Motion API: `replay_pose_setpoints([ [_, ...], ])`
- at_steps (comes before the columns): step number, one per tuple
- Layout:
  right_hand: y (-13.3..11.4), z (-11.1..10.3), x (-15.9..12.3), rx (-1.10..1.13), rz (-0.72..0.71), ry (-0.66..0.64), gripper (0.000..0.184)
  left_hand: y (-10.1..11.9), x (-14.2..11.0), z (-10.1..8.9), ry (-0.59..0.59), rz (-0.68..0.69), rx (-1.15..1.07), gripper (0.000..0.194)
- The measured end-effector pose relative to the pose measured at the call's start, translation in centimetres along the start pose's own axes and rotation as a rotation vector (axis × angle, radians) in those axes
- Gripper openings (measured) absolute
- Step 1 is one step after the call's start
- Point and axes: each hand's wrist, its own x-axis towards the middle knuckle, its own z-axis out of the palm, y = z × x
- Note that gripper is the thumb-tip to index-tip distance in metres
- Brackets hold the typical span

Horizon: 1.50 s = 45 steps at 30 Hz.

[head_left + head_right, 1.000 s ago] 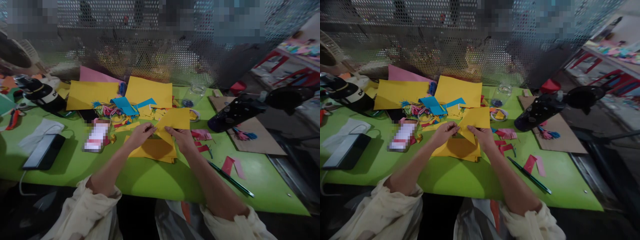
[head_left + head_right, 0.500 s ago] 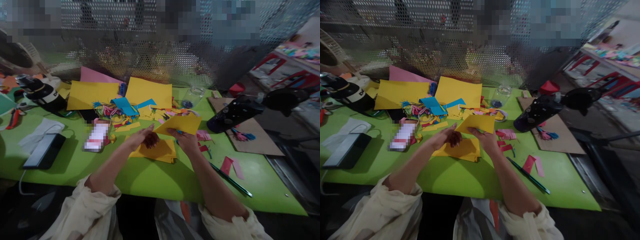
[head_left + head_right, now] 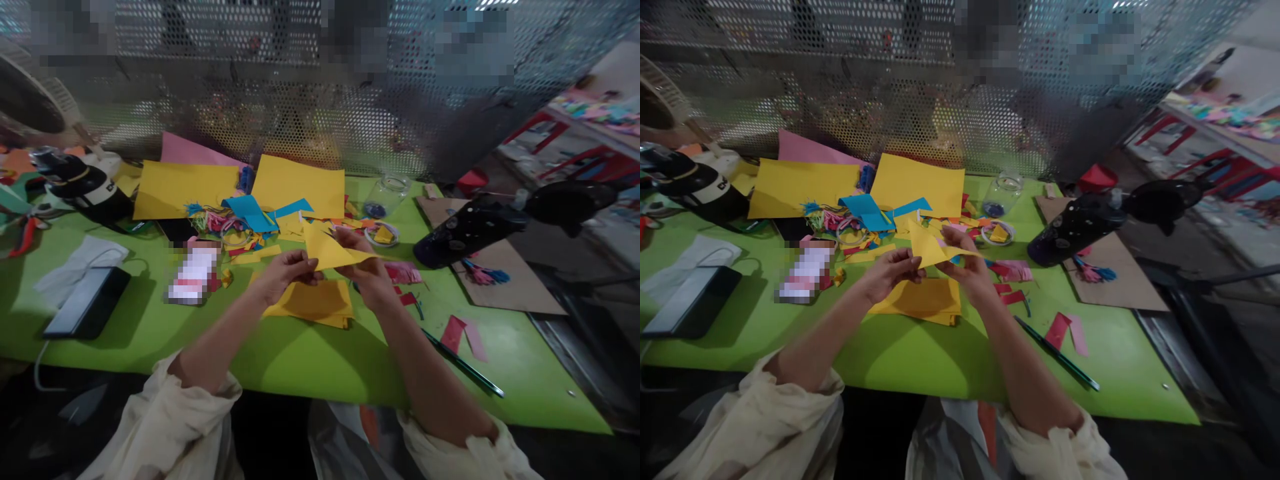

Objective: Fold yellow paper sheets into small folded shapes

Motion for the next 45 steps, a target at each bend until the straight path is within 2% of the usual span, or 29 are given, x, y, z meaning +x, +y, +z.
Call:
replay_pose_setpoints([
  [4, 0.3, 0.8, -0.2, 0.196, 0.2, -0.053, 0.063, -0.5, 0.7, -0.2, 0.154, 0.168, 0.116, 0.032],
  [7, 0.3, 1.2, -0.3, 0.252, 0.2, 0.04, 0.058, -1.1, 1.0, -0.5, 0.179, 0.24, 0.241, 0.026],
  [9, 0.3, 1.5, -0.4, 0.245, 0.182, 0.135, 0.052, -1.4, 1.1, -0.6, 0.169, 0.252, 0.353, 0.026],
  [11, 0.4, 1.7, -0.4, 0.238, 0.178, 0.178, 0.048, -1.5, 1.0, -0.6, 0.146, 0.243, 0.405, 0.029],
  [15, 0.7, 2.1, -0.5, 0.263, 0.171, 0.155, 0.038, -1.2, 0.8, 0.0, 0.134, 0.213, 0.296, 0.039],
  [18, 0.8, 1.9, -0.3, 0.234, 0.175, 0.166, 0.029, -0.9, 0.7, 0.2, 0.197, 0.2, 0.274, 0.04],
  [22, 1.3, 1.3, 0.1, 0.192, 0.177, 0.22, 0.026, -0.6, 0.9, 0.2, 0.297, 0.21, 0.276, 0.037],
  [25, 1.7, 0.9, 0.3, 0.158, 0.15, 0.257, 0.027, -0.7, 1.0, 0.0, 0.303, 0.221, 0.265, 0.036],
  [28, 1.2, 0.2, 0.5, 0.093, 0.096, 0.333, 0.021, -0.8, 1.0, -0.3, 0.322, 0.242, 0.258, 0.034],
  [31, -0.1, -1.8, 0.0, 0.013, -0.01, 0.424, 0.017, -0.7, 1.0, -0.9, 0.352, 0.29, 0.276, 0.035],
  [34, -1.6, -4.6, -1.5, -0.147, -0.032, 0.465, 0.014, -0.6, 1.1, -1.4, 0.378, 0.313, 0.291, 0.034],
  [36, -2.1, -6.2, -2.8, -0.3, 0.011, 0.407, 0.013, -0.6, 1.2, -1.5, 0.389, 0.318, 0.29, 0.032],
  [39, -1.7, -7.4, -4.3, -0.534, 0.088, 0.236, 0.014, -0.5, 1.1, -1.5, 0.386, 0.334, 0.258, 0.032],
  [42, -0.9, -6.8, -4.4, -0.74, 0.106, 0.119, 0.014, -0.4, 1.1, -1.5, 0.387, 0.339, 0.209, 0.034],
  [45, -0.2, -5.1, -2.7, -0.996, 0.1, 0.039, 0.019, -0.4, 1.3, -1.9, 0.392, 0.331, 0.163, 0.037],
])
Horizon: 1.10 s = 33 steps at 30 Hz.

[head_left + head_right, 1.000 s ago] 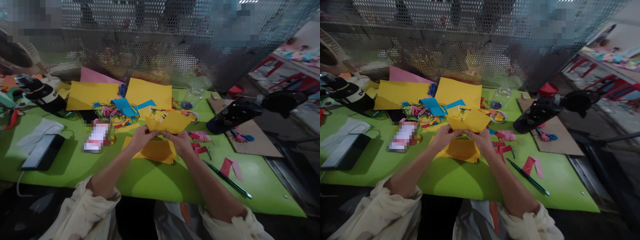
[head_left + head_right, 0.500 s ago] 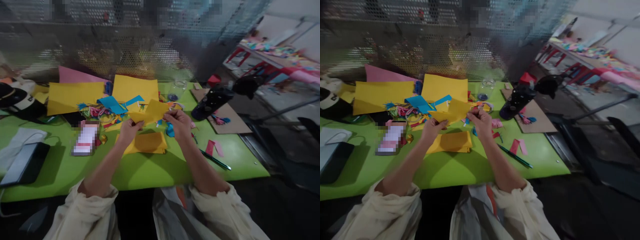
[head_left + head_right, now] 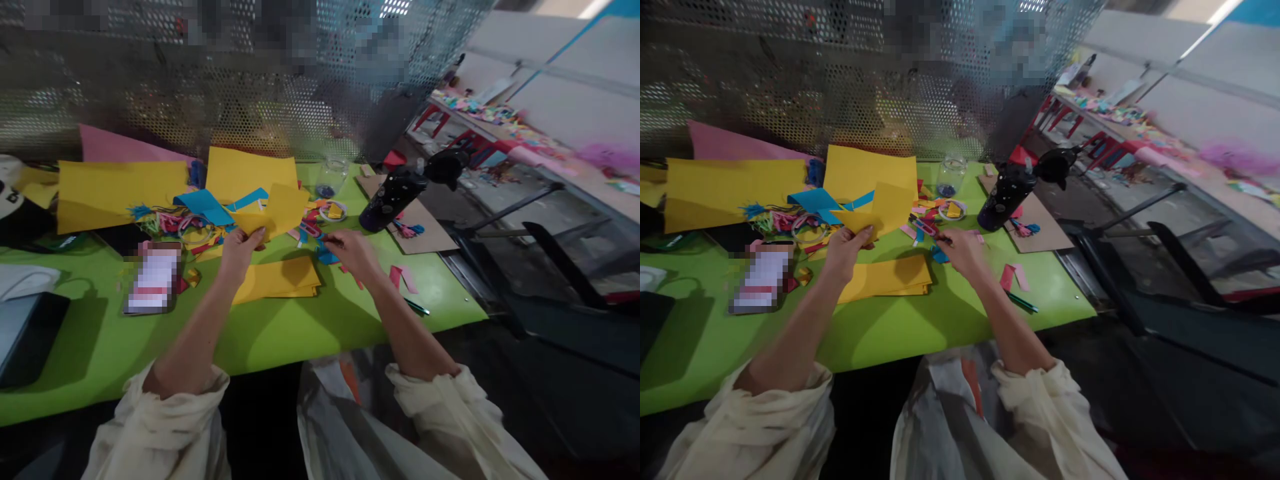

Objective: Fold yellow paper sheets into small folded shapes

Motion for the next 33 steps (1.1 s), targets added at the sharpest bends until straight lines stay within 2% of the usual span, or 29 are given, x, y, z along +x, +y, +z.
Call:
replay_pose_setpoints([
  [4, -1.8, 2.0, 3.3, -0.393, 0.0, -0.074, 0.033, 0.0, 0.2, -0.2, -0.011, -0.022, -0.032, 0.04],
  [6, -2.3, 2.9, 4.6, -0.487, 0.001, -0.132, 0.038, 0.1, 0.1, -0.1, -0.012, -0.034, -0.049, 0.041],
  [11, -2.5, 3.9, 5.9, -0.546, -0.026, -0.118, 0.045, 0.3, 0.1, 0.1, -0.039, -0.069, -0.049, 0.04],
  [17, -1.1, 3.1, 5.3, -0.493, 0.072, -0.072, 0.043, 0.1, 0.4, 0.0, -0.03, -0.094, -0.012, 0.035],
  [21, 0.3, 2.6, 5.5, -0.253, 0.084, 0.0, 0.034, -0.2, 0.6, -0.2, -0.024, -0.095, -0.014, 0.032],
  [25, 1.5, 2.4, 5.9, 0.327, 0.091, 0.083, 0.029, -0.4, 0.7, -0.4, -0.013, -0.081, -0.026, 0.031],
  [28, 1.2, 2.2, 5.6, 0.679, 0.18, 0.018, 0.028, -0.3, 0.8, -0.5, 0.011, -0.088, -0.021, 0.03],
  [31, -0.1, 1.7, 4.6, 0.772, 0.142, -0.115, 0.021, -0.2, 0.9, -0.6, 0.022, -0.095, -0.015, 0.032],
  [33, -1.1, 1.2, 4.0, 0.79, 0.093, -0.19, 0.028, -0.2, 1.0, -0.7, 0.03, -0.092, -0.009, 0.034],
])
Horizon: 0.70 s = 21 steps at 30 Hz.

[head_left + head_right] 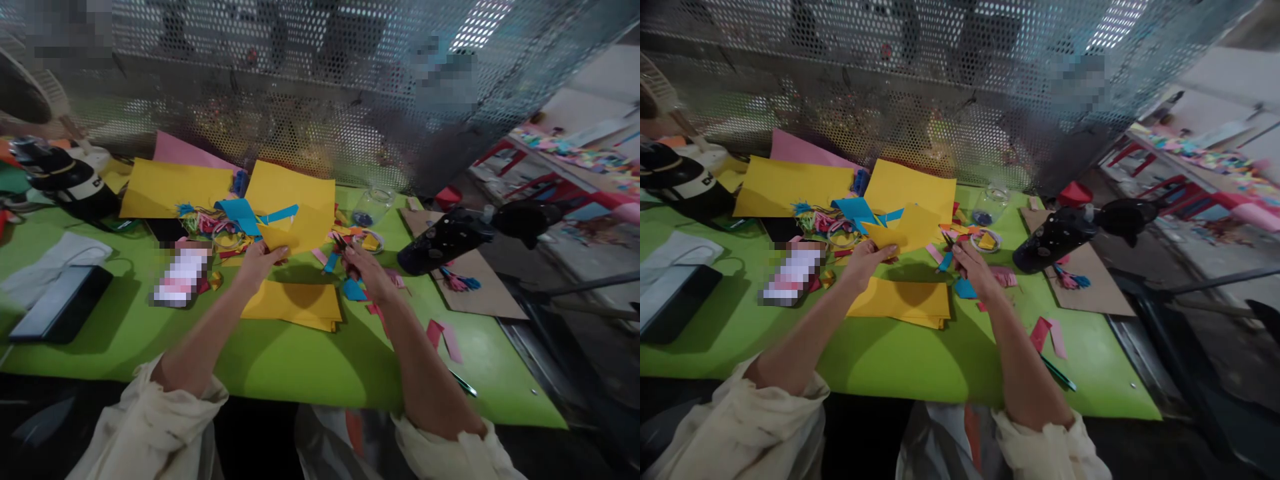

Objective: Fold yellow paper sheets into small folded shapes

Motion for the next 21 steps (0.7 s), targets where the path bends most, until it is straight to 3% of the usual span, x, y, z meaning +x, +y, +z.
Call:
replay_pose_setpoints([
  [3, -0.86, 0.46, -0.69, -0.003, 0.012, -0.085, 0.041, -0.17, 0.07, -0.16, -0.012, 0.011, 0.005, 0.036],
  [8, -0.93, 0.65, -0.87, 0.032, 0.06, -0.175, 0.038, -0.36, 0.08, -0.29, -0.037, 0.007, 0.051, 0.035],
  [21, -1.09, 1.12, -0.94, -0.038, 0.016, -0.199, 0.048, -0.21, -0.16, 0.13, -0.042, -0.011, 0.108, 0.03],
])
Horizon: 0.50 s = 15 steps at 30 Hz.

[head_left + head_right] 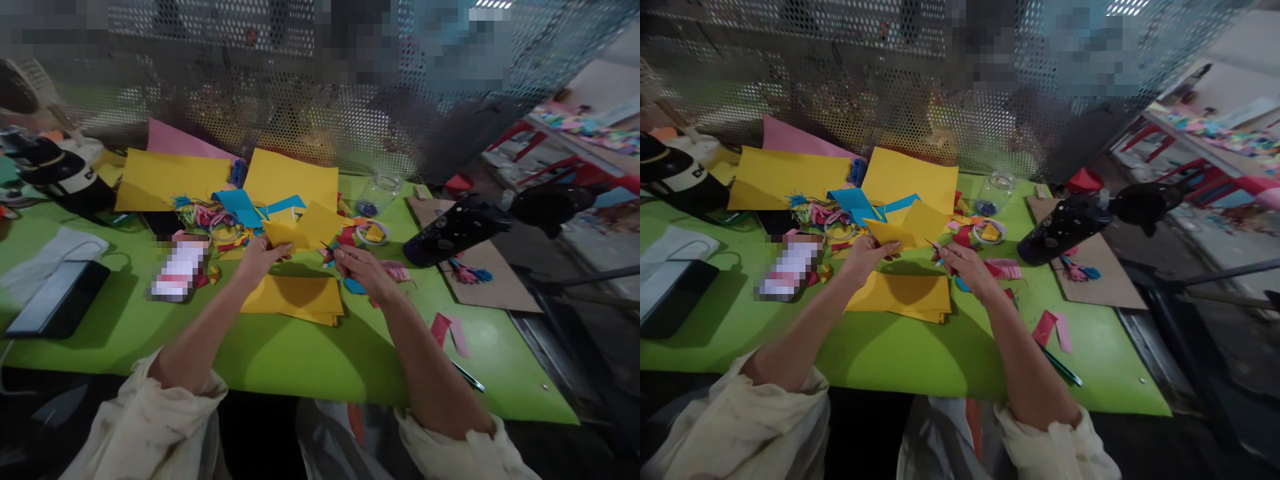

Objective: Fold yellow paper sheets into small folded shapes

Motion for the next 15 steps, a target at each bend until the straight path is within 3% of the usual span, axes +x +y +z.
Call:
replay_pose_setpoints([
  [15, 0.13, -0.03, 0.23, -0.026, -0.006, -0.004, 0.05, -0.28, -0.03, 0.0, -0.026, -0.004, -0.001, 0.035],
])
